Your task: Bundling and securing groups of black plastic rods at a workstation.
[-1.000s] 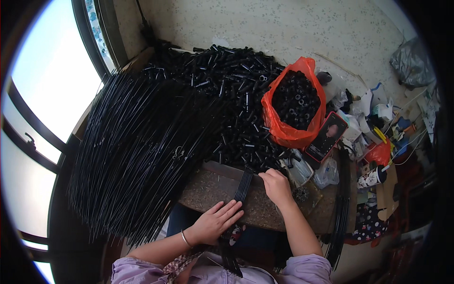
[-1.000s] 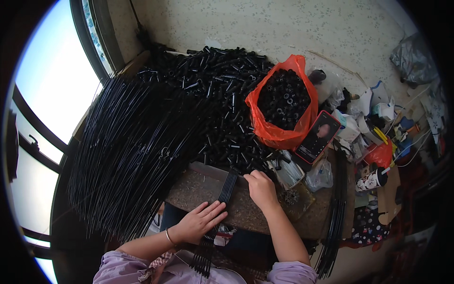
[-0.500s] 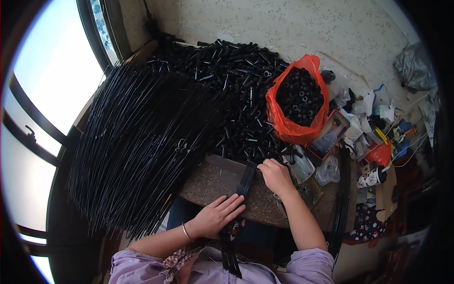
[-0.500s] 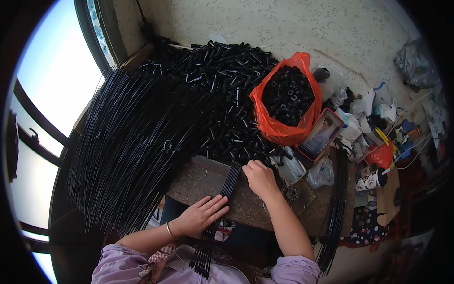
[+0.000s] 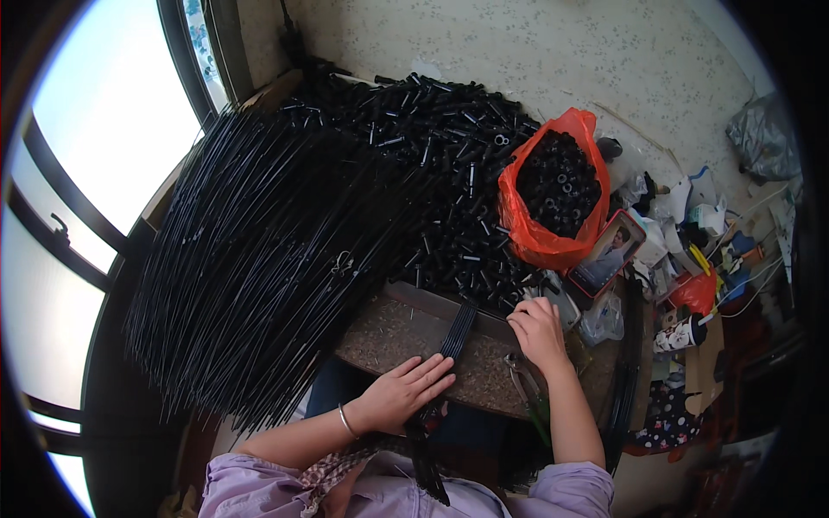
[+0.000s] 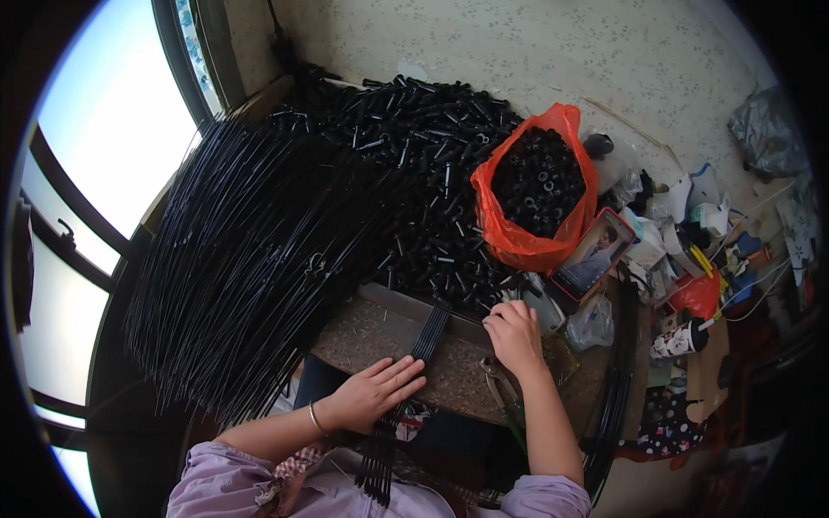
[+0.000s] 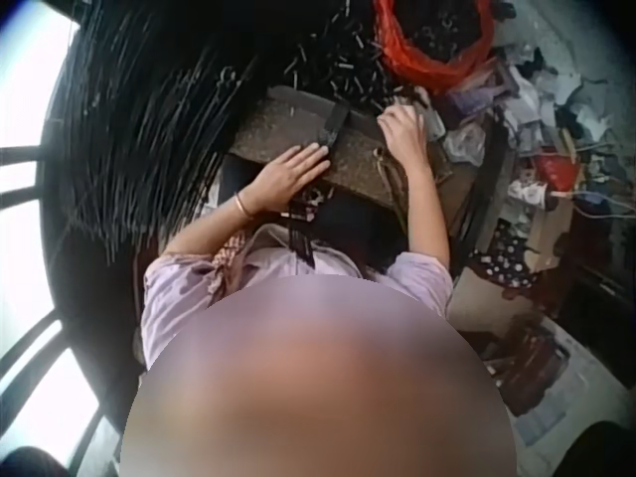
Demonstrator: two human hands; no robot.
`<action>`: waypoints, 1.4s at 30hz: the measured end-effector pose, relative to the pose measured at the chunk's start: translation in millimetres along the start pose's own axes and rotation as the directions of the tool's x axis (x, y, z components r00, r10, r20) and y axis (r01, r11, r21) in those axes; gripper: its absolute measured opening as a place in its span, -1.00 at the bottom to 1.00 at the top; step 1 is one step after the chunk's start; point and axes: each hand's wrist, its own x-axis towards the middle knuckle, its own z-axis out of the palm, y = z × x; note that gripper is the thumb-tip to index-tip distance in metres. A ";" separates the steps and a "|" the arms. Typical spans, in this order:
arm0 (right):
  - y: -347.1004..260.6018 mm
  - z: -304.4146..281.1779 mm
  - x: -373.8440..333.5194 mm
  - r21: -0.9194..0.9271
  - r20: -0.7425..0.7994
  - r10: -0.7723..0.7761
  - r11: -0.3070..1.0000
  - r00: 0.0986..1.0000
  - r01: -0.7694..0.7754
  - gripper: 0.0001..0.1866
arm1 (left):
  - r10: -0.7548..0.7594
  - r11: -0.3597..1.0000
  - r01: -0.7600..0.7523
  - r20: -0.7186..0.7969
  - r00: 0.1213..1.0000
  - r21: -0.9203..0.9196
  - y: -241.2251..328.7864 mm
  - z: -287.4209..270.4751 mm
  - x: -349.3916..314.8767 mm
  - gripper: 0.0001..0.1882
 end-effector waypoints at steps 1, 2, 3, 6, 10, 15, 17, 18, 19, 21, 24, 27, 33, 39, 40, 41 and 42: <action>1.5 0.9 -0.1 0.002 -0.002 -0.001 1.000 1.000 0.001 -0.92 | 0.001 1.000 -0.001 -0.006 1.000 0.009 0.0 1.4 0.2 -0.06; 3.1 2.7 -0.2 0.032 0.015 0.014 0.999 1.000 -0.015 -0.91 | 0.002 1.000 -0.002 -0.011 1.000 0.019 -0.3 2.8 0.3 -0.06; 3.4 3.2 -0.8 0.060 0.034 0.030 0.998 0.999 -0.032 -0.89 | 0.003 1.000 -0.003 -0.009 1.000 0.018 -0.8 4.9 0.2 -0.06; -1.9 -2.7 2.7 0.071 0.044 0.011 0.997 0.999 -0.014 -0.92 | 0.013 0.998 -0.010 -0.047 0.999 0.063 -2.4 8.5 0.6 0.10; 6.9 9.5 1.9 0.169 0.053 0.089 0.981 0.995 -0.097 -0.91 | 0.013 0.996 -0.012 -0.008 1.000 0.087 -2.4 4.3 3.0 0.08; -7.9 10.8 1.2 0.259 0.066 0.111 0.958 0.992 -0.124 -0.84 | -0.009 0.997 0.009 -0.005 1.000 0.077 -2.8 3.4 2.0 0.04; -9.9 13.3 0.6 0.217 0.059 0.119 0.968 0.991 -0.129 -0.84 | 0.005 0.998 -0.005 -0.003 1.000 0.060 -5.2 6.1 2.3 0.00; -12.4 12.2 -2.3 0.169 0.055 0.141 0.974 0.988 -0.149 -0.84 | 0.011 0.998 -0.011 -0.003 1.000 0.058 -4.9 5.8 2.0 0.00; -11.4 17.9 0.7 0.216 -0.030 0.130 0.969 0.991 -0.120 -0.85 | 0.007 1.000 -0.007 -0.018 1.000 0.011 -5.1 5.2 1.3 -0.06; -13.4 25.0 8.1 0.229 -0.062 0.108 0.969 0.992 -0.091 -0.84 | 0.004 0.999 -0.005 -0.033 0.999 -0.036 -5.1 5.2 1.4 -0.10; -26.8 32.7 14.0 0.289 -0.111 0.125 0.953 0.986 -0.088 -0.86 | 0.007 0.999 -0.009 -0.053 0.999 -0.051 -3.1 5.7 3.0 -0.11; -27.1 37.8 20.0 0.221 -0.157 0.109 0.972 0.982 -0.072 -0.92 | 0.024 0.999 -0.027 -0.067 0.997 -0.046 -0.8 6.2 3.7 -0.11; 47.7 -25.6 -4.3 -0.019 -0.251 0.437 0.890 0.864 -0.455 -0.88 | 0.037 0.999 -0.033 -0.085 0.996 0.042 -1.8 13.6 -1.0 -0.14; 55.0 -4.8 -21.8 -0.090 -0.202 0.342 0.927 0.918 -0.365 -0.90 | 0.012 0.998 -0.007 -0.066 0.998 0.061 7.5 5.8 -6.7 -0.13; 54.1 -2.8 -21.9 -0.138 -0.219 0.355 0.911 0.909 -0.389 -0.90 | 0.012 0.997 -0.009 -0.047 0.999 0.083 10.8 6.4 -8.9 -0.13; 56.7 -4.3 -20.3 -0.135 -0.218 0.352 0.913 0.910 -0.386 -0.90 | 0.013 0.994 -0.010 -0.027 1.000 0.105 12.6 6.9 -9.8 -0.12; 59.9 -8.4 -19.1 -0.114 -0.223 0.357 0.914 0.907 -0.388 -0.86 | 0.006 0.995 -0.004 -0.023 1.000 0.103 13.6 7.7 -10.5 -0.12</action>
